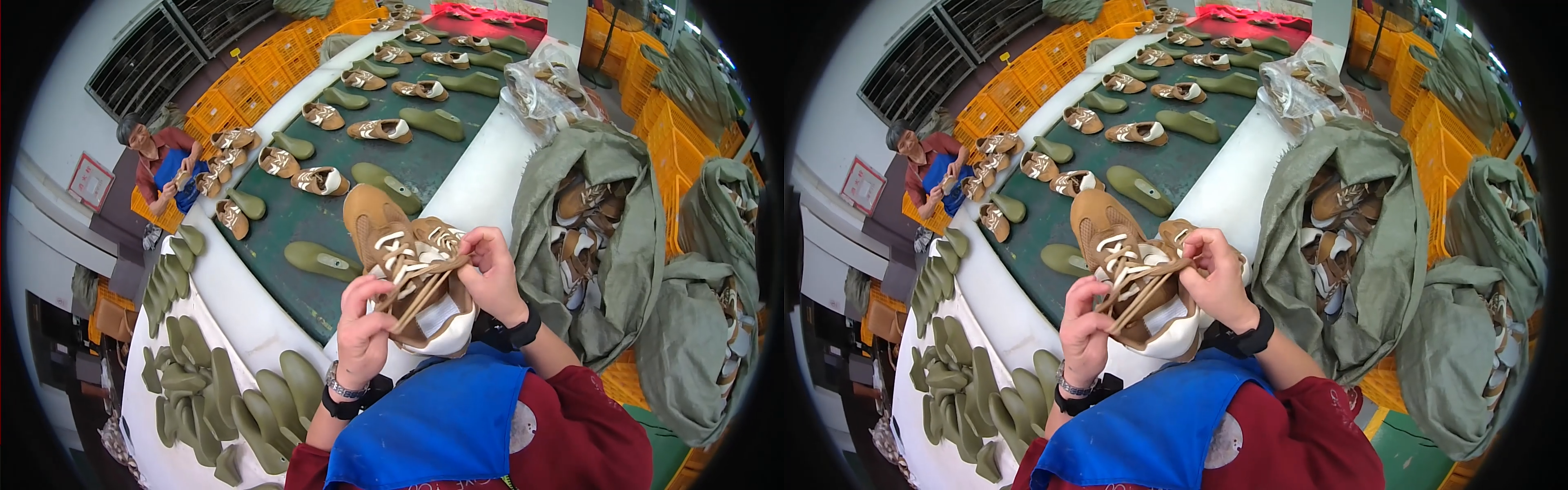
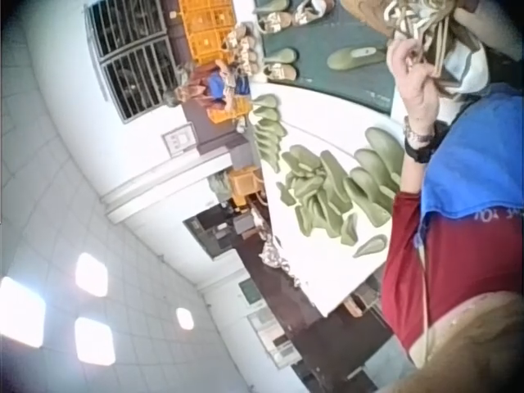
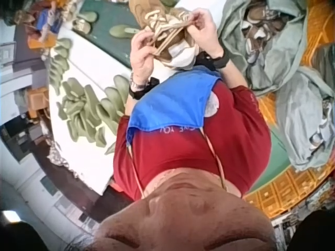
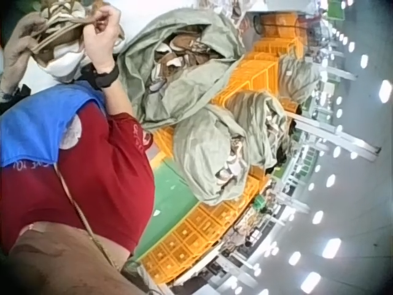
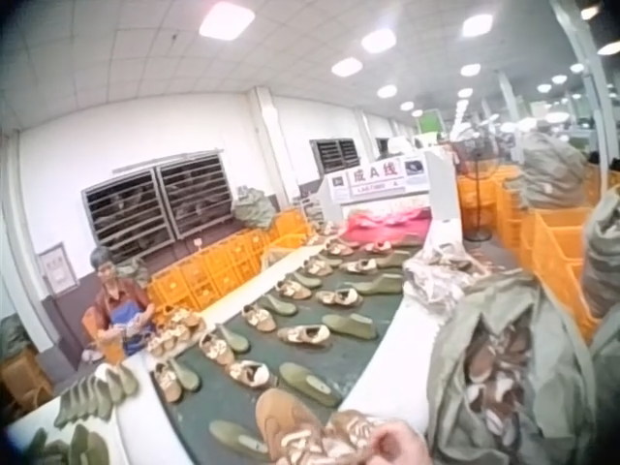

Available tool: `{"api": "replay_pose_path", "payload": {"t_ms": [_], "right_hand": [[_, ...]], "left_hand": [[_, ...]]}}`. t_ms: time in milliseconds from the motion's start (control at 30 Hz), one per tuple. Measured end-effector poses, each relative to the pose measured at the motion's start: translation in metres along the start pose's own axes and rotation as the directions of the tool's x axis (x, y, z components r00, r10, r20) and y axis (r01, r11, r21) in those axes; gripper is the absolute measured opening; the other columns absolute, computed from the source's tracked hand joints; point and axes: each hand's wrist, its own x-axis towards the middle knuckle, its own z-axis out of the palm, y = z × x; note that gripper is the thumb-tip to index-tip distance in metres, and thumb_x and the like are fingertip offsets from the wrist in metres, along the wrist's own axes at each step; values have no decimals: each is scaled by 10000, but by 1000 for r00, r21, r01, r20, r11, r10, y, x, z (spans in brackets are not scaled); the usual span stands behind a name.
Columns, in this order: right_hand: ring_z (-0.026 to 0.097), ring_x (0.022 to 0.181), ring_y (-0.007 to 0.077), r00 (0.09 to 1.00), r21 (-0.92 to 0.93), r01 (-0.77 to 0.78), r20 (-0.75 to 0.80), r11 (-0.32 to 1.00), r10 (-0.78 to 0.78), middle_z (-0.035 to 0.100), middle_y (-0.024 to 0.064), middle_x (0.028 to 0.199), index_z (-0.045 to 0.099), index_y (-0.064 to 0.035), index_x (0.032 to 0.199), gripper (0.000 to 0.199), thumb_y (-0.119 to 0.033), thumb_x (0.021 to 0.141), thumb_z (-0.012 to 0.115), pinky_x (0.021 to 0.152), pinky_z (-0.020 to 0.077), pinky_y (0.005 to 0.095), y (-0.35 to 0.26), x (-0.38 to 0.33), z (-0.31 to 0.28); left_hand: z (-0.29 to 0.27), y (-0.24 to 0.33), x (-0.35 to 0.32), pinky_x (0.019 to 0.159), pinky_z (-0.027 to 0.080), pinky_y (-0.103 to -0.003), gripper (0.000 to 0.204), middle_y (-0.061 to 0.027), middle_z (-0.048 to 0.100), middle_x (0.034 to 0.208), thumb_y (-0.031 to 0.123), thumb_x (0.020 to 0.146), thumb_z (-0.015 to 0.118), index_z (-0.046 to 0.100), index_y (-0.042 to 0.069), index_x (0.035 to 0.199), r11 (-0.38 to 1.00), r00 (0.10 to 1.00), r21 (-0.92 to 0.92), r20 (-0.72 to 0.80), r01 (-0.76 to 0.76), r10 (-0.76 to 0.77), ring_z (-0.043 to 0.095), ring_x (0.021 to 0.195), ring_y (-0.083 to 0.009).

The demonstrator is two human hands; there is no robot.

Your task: Organizing shoe lasts and finished shoes on a production line workbench.

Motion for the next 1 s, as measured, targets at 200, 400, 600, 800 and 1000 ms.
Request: {"api": "replay_pose_path", "payload": {"t_ms": [200, 400, 600, 800, 1000], "right_hand": [[537, 729, 150, 975, -146, 198, 126, 969, -180, 503, 68, 831, 470, -39, 970, 320, 69, 679, 550, 659, 467, 260, -1, 1, 13], [500, 786, 121, 980, -191, 100, 190, 977, -63, 464, 61, 883, 436, -24, 997, 337, 104, 697, 520, 717, 454, 240, 4, -13, 26], [503, 793, 100, 974, -171, -3, 225, 985, 42, 470, 46, 879, 426, -26, 1004, 325, 96, 715, 512, 706, 455, 232, 4, -13, 25], [525, 741, 92, 977, -303, 89, 213, 949, -24, 481, 45, 842, 440, -12, 948, 249, 95, 737, 517, 664, 465, 223, 6, -9, 21], [542, 703, 170, 992, -302, 78, 122, 950, -42, 510, 79, 807, 499, -18, 930, 258, 67, 691, 551, 631, 453, 277, 8, -2, 28]], "left_hand": [[6, 2, -1, 1006, 302, -382, 603, -178, 358, 1308, 2, 646, 658, 442, 56, 1207, 968, 981, 156, -20, 196, -195, 331, 1243, -324], [19, 14, 9, 989, 310, -467, 787, -212, 288, 1342, 46, 527, 747, 431, 113, 1245, 782, 990, 623, 116, -5, -86, 285, 1242, -413], [23, -13, 9, 840, 459, -391, 644, -189, 450, 1227, -22, 564, 679, 493, 98, 1169, 809, 992, 576, 104, -118, 71, 521, 1058, -325], [10, -26, 5, 707, 508, -279, 578, -153, 612, 980, -21, 717, 623, 341, 17, 1219, 971, 949, 88, -250, 222, -194, 632, 837, -214], [0, -22, -7, 785, 498, -365, 825, -172, 411, 1273, 109, 719, 699, 186, 75, 1363, 888, 902, 156, -58, 432, -428, 533, 1058, -256]]}}
